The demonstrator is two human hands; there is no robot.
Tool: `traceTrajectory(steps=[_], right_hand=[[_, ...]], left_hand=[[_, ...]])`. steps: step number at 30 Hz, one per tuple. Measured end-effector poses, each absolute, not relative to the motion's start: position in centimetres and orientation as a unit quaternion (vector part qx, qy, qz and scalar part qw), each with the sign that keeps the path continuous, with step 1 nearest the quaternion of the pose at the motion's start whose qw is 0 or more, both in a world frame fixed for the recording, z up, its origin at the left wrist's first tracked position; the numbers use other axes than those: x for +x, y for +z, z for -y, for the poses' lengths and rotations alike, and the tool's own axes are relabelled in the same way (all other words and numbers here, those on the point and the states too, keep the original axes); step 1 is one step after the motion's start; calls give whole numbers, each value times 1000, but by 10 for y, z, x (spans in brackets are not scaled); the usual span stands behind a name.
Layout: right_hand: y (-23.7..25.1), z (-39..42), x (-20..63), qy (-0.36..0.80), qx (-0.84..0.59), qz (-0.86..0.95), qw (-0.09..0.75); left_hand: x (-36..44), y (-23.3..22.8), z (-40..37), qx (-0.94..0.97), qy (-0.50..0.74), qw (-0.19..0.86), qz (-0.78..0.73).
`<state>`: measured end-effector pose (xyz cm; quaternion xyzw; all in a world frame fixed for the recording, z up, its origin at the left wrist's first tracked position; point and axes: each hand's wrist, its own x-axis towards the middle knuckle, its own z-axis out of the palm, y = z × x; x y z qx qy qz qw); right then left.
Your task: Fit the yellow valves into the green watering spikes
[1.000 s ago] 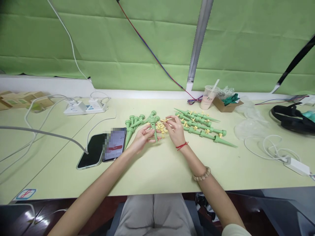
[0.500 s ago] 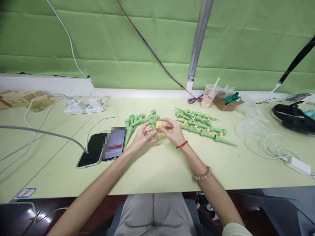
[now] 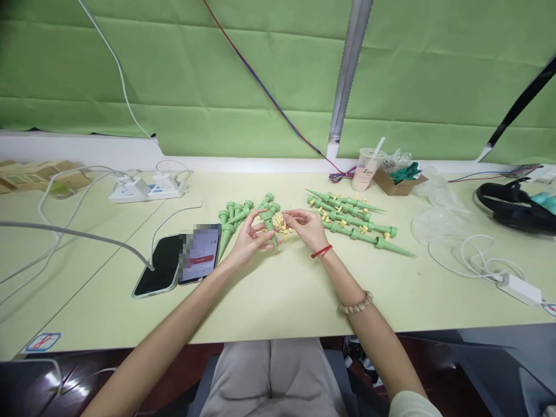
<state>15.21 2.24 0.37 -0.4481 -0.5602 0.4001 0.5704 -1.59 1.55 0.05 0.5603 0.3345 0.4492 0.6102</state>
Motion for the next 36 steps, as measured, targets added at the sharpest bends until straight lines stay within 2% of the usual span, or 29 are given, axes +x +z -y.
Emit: traceTrajectory(steps=[7,14,19,23,36], right_hand=[[7,-19,150,456,-440,548,546],[7,-21,153,490,-418,522,559],[3,-22,150,456,-427,502,598],[2,-18,143,434,-430,520,596],[3,-16,139,471,-442,484,590]], left_hand=[[-15,0,-15,571,426,621,-327],[-17,2,-17,552,467,600,-342],[-17,-1,-19,546,472,601,-343],[-16,-2,-18,563,446,610,-334],[-16,5,-13,586,428,603,-331]])
